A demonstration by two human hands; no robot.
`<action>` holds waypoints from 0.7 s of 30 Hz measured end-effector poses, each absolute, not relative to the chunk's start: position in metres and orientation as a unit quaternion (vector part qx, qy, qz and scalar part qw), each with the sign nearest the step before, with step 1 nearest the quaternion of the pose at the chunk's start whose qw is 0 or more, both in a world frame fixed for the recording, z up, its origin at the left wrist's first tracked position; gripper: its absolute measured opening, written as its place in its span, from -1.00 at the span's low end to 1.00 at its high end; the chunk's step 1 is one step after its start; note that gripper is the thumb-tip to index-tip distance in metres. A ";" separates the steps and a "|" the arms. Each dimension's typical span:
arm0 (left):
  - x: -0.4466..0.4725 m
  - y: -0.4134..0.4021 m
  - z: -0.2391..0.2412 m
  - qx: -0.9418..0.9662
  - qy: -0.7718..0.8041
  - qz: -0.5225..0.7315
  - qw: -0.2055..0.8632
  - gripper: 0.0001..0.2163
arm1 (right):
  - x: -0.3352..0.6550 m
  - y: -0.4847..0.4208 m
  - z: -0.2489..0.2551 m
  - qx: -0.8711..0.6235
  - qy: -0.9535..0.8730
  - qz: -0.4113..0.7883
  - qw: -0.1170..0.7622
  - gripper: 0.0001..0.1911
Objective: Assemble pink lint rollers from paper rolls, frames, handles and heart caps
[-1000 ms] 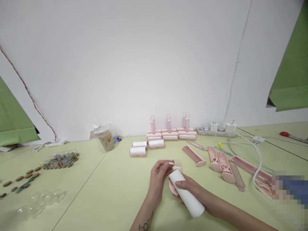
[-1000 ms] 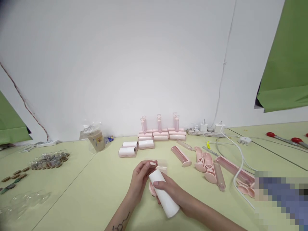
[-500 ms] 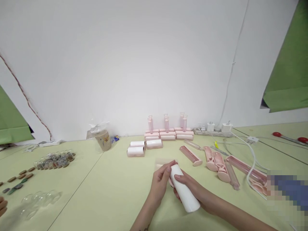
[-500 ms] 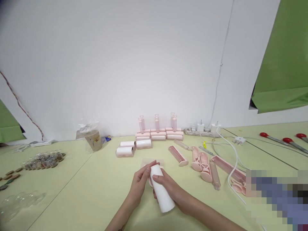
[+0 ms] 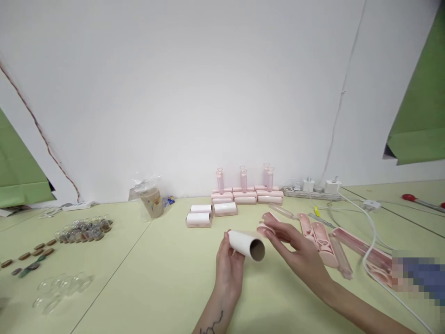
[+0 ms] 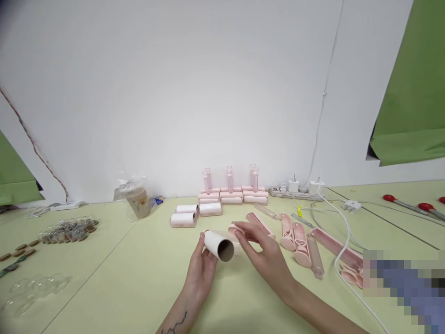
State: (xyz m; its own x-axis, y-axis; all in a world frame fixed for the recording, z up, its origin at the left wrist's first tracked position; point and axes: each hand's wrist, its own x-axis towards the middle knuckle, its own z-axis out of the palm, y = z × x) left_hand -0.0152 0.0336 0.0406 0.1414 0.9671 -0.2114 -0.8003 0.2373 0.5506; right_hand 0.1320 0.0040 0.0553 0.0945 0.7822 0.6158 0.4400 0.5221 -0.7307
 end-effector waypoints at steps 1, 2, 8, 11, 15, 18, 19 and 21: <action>-0.014 0.032 0.041 0.140 0.269 0.594 0.745 -0.82 | 0.132 0.001 0.055 -0.439 -0.702 0.071 0.556 -0.74; -0.013 0.031 0.042 0.129 0.268 0.587 0.753 -0.81 | 0.132 -0.001 0.055 -0.400 -0.746 0.007 0.532 -0.67; -0.013 0.029 0.044 0.114 0.260 0.576 0.766 -0.77 | 0.130 -0.005 0.055 -0.277 -0.825 -0.156 0.466 -0.54; -0.013 0.029 0.043 0.123 0.255 0.572 0.770 -0.77 | 0.128 -0.006 0.055 -0.262 -0.830 -0.184 0.457 -0.56; -0.012 0.026 0.043 0.133 0.240 0.565 0.778 -0.77 | 0.124 -0.010 0.055 -0.254 -0.837 -0.175 0.451 -0.52; -0.012 0.023 0.045 0.131 0.243 0.550 0.788 -0.76 | 0.125 -0.008 0.053 -0.259 -0.844 -0.206 0.423 -0.46; -0.013 0.022 0.045 0.129 0.246 0.542 0.793 -0.75 | 0.126 -0.007 0.052 -0.253 -0.849 -0.225 0.405 -0.44; -0.015 0.021 0.048 0.129 0.240 0.517 0.811 -0.74 | 0.128 -0.004 0.052 -0.239 -0.862 -0.246 0.374 -0.41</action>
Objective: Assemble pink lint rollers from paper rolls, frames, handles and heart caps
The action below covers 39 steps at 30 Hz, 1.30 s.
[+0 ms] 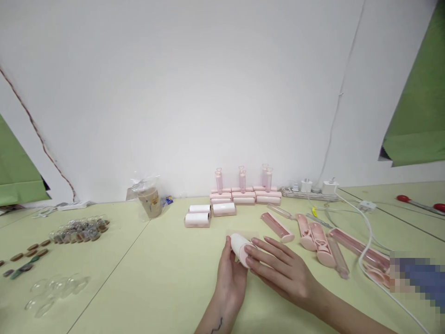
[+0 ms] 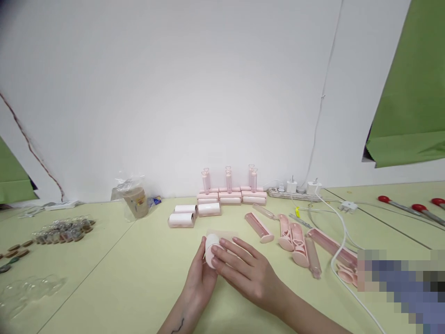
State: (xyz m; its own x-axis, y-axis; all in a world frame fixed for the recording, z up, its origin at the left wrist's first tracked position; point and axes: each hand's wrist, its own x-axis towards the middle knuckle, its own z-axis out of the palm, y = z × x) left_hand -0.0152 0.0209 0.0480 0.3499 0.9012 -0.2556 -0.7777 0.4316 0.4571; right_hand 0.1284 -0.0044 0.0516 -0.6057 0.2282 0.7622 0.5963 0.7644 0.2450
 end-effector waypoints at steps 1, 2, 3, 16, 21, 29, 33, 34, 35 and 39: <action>-0.017 0.021 0.050 0.132 0.230 0.501 0.824 -0.73 | 0.129 -0.004 0.052 -0.234 -0.868 -0.245 0.364 -0.41; -0.019 0.021 0.053 0.134 0.221 0.485 0.835 -0.72 | 0.128 -0.005 0.053 -0.227 -0.877 -0.238 0.351 -0.41; -0.021 0.021 0.055 0.132 0.220 0.472 0.844 -0.70 | 0.127 -0.007 0.055 -0.219 -0.886 -0.228 0.339 -0.42; -0.045 0.044 0.063 0.102 0.238 0.537 0.803 -0.82 | 0.189 0.093 0.075 -0.687 -0.714 0.030 0.136 -0.82; -0.045 0.046 0.056 0.111 0.232 0.545 0.798 -0.85 | 0.211 0.107 0.049 -0.747 -0.656 0.097 0.057 -0.77; -0.042 0.045 0.053 0.119 0.243 0.537 0.799 -0.85 | 0.207 0.092 0.053 -0.742 -0.663 0.048 0.087 -0.69; -0.039 0.042 0.055 0.135 0.253 0.549 0.785 -0.83 | 0.203 0.080 0.062 -0.738 -0.668 0.015 0.097 -0.70; -0.038 0.041 0.055 0.138 0.256 0.552 0.782 -0.83 | 0.201 0.076 0.063 -0.735 -0.670 0.008 0.104 -0.69; -0.038 0.041 0.056 0.140 0.258 0.554 0.779 -0.83 | 0.200 0.073 0.063 -0.732 -0.672 0.002 0.111 -0.69; -0.036 0.041 0.056 0.144 0.257 0.555 0.778 -0.83 | 0.194 0.057 0.057 -0.738 -0.659 0.002 0.147 -0.67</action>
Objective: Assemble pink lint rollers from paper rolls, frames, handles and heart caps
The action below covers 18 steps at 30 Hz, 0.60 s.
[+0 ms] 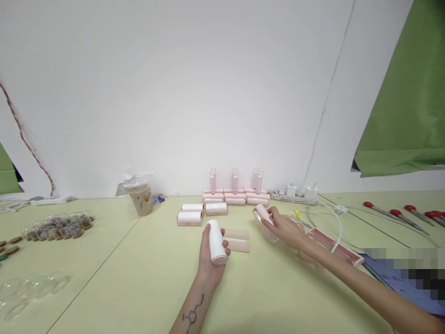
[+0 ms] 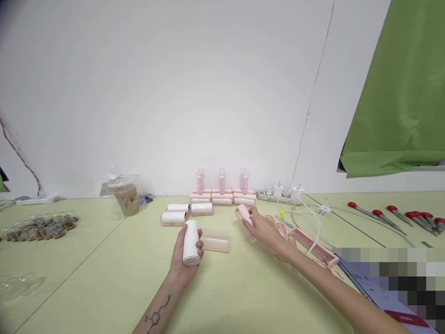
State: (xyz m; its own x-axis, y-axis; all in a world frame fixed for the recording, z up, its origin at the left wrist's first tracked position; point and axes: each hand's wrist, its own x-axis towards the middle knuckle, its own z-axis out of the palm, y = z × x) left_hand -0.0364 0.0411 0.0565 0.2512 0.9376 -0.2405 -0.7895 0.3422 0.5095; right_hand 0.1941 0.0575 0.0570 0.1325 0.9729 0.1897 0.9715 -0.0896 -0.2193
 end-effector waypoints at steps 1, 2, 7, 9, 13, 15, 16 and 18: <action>-0.037 0.041 0.056 0.145 0.256 0.554 0.778 -0.83 | 0.194 0.054 0.055 -0.744 -0.651 0.008 0.151 -0.68; -0.037 0.041 0.056 0.146 0.256 0.554 0.779 -0.83 | 0.193 0.049 0.053 -0.750 -0.643 0.015 0.155 -0.70; -0.036 0.038 0.056 0.153 0.258 0.545 0.783 -0.83 | 0.197 0.030 0.052 -0.772 -0.607 0.054 0.181 -0.77; -0.035 0.037 0.057 0.154 0.260 0.541 0.785 -0.83 | 0.200 0.024 0.053 -0.772 -0.597 0.069 0.207 -0.74; -0.034 0.036 0.058 0.157 0.262 0.536 0.787 -0.82 | 0.208 0.019 0.046 -0.768 -0.578 0.127 0.244 -0.70; -0.035 0.036 0.058 0.160 0.263 0.538 0.785 -0.82 | 0.213 0.020 0.041 -0.769 -0.562 0.148 0.266 -0.69; -0.035 0.036 0.058 0.161 0.263 0.539 0.784 -0.82 | 0.215 0.021 0.039 -0.767 -0.556 0.152 0.282 -0.68; -0.034 0.036 0.057 0.166 0.264 0.542 0.781 -0.82 | 0.216 0.024 0.039 -0.755 -0.550 0.160 0.321 -0.66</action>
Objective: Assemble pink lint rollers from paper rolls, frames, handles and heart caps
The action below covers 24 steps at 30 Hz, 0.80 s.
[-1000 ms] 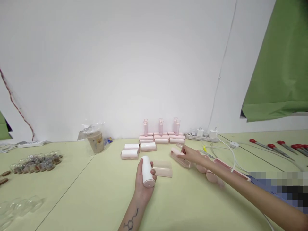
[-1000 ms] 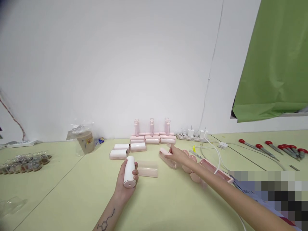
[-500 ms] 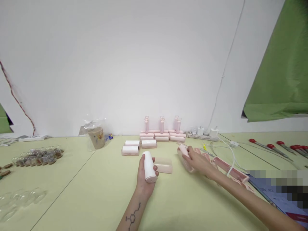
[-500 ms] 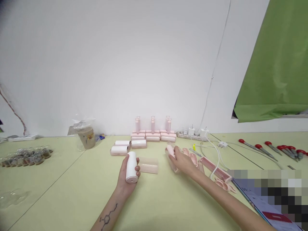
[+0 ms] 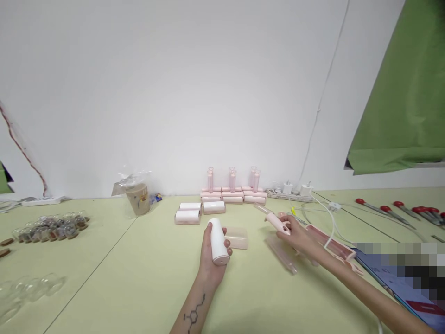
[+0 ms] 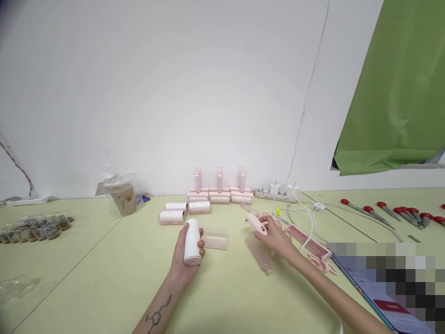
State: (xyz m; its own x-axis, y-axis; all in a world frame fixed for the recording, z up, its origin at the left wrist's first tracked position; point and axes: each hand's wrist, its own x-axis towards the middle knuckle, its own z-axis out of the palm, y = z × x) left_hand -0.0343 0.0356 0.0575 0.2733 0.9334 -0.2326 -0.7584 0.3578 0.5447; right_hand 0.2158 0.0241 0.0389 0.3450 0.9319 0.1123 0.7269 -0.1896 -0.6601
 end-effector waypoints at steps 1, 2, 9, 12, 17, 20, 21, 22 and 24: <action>-0.034 0.035 0.057 0.168 0.267 0.544 0.778 -0.81 | 0.214 0.025 0.041 -0.743 -0.551 0.168 0.341 -0.66; -0.033 0.035 0.056 0.170 0.272 0.546 0.774 -0.80 | 0.210 0.025 0.044 -0.728 -0.555 0.180 0.360 -0.65; -0.025 0.029 0.048 0.207 0.312 0.594 0.712 -0.72 | 0.133 0.004 0.073 -0.605 -0.644 0.276 0.378 -0.64; -0.021 0.024 0.048 0.261 0.308 0.600 0.691 -0.68 | 0.100 -0.003 0.072 -0.598 -0.670 0.255 0.359 -0.65; -0.015 0.015 0.048 0.278 0.360 0.579 0.677 -0.59 | 0.083 -0.002 0.063 -0.616 -0.676 0.195 0.355 -0.68; -0.011 0.009 0.046 0.301 0.358 0.580 0.667 -0.57 | 0.084 -0.004 0.060 -0.619 -0.684 0.163 0.350 -0.70; -0.009 0.007 0.046 0.310 0.355 0.580 0.665 -0.57 | 0.085 -0.004 0.059 -0.617 -0.689 0.153 0.348 -0.70; -0.008 0.006 0.046 0.316 0.353 0.579 0.663 -0.56 | 0.087 -0.005 0.059 -0.615 -0.694 0.144 0.346 -0.71; -0.007 0.004 0.045 0.329 0.350 0.573 0.664 -0.53 | 0.091 -0.006 0.059 -0.607 -0.704 0.129 0.345 -0.72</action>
State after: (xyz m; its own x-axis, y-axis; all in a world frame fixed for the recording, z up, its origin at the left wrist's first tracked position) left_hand -0.0070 0.0041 0.0448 0.0979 0.9914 -0.0874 -0.5299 0.1263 0.8386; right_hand 0.0913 -0.0058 0.0590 -0.0246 0.9442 0.3285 0.7659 0.2290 -0.6008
